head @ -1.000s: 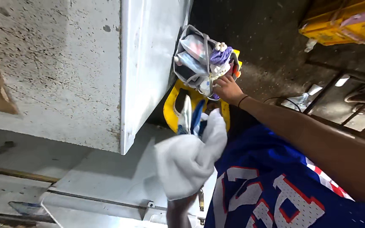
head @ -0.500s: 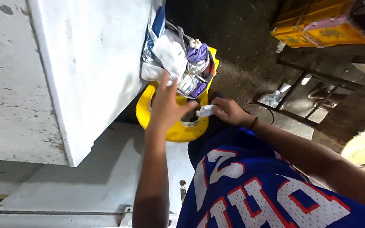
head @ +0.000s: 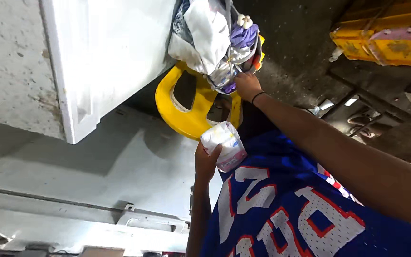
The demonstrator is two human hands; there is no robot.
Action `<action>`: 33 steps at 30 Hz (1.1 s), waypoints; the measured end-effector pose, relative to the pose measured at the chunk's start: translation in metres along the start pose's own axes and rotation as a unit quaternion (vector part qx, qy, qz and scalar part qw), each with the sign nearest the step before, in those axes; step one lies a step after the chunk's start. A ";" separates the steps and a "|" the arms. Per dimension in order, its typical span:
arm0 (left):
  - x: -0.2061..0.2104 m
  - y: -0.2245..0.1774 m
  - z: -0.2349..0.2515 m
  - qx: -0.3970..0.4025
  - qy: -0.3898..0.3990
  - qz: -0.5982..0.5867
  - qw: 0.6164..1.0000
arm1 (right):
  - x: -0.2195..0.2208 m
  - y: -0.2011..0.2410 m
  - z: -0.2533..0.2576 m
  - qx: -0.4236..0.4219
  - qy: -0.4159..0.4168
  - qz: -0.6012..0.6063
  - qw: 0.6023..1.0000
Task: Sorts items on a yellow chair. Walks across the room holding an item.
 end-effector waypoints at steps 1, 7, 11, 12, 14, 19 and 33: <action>-0.002 0.004 -0.006 0.005 -0.010 -0.021 1.000 | 0.000 0.006 0.004 -0.024 -0.014 -0.037 0.999; -0.011 0.038 -0.033 0.009 -0.068 -0.107 0.992 | -0.001 0.025 0.028 -0.108 -0.016 -0.188 0.976; -0.007 0.060 -0.042 -0.016 -0.082 -0.141 0.986 | -0.001 0.031 0.034 -0.146 0.010 -0.220 0.965; -0.005 0.064 -0.043 -0.023 -0.082 -0.143 0.986 | 0.002 0.029 0.032 -0.159 0.022 -0.219 0.962; -0.004 0.070 -0.044 -0.028 -0.080 -0.132 0.988 | 0.006 0.023 0.030 -0.186 0.032 -0.200 0.961; -0.005 0.088 -0.046 -0.065 -0.077 -0.052 0.994 | 0.012 0.015 0.027 -0.196 0.035 -0.224 0.954; -0.013 0.090 -0.043 -0.041 -0.099 -0.117 0.987 | -0.020 0.033 -0.034 -0.247 -0.033 -0.167 0.954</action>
Point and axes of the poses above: each hand's wrist, its own z-axis towards the middle knuckle, its own x-axis out of the palm, y = z × x, the point moved 10 cm from there along z, towards the middle knuckle, and after that the axes turned 11 degrees about -z, right-handed, at the moved point
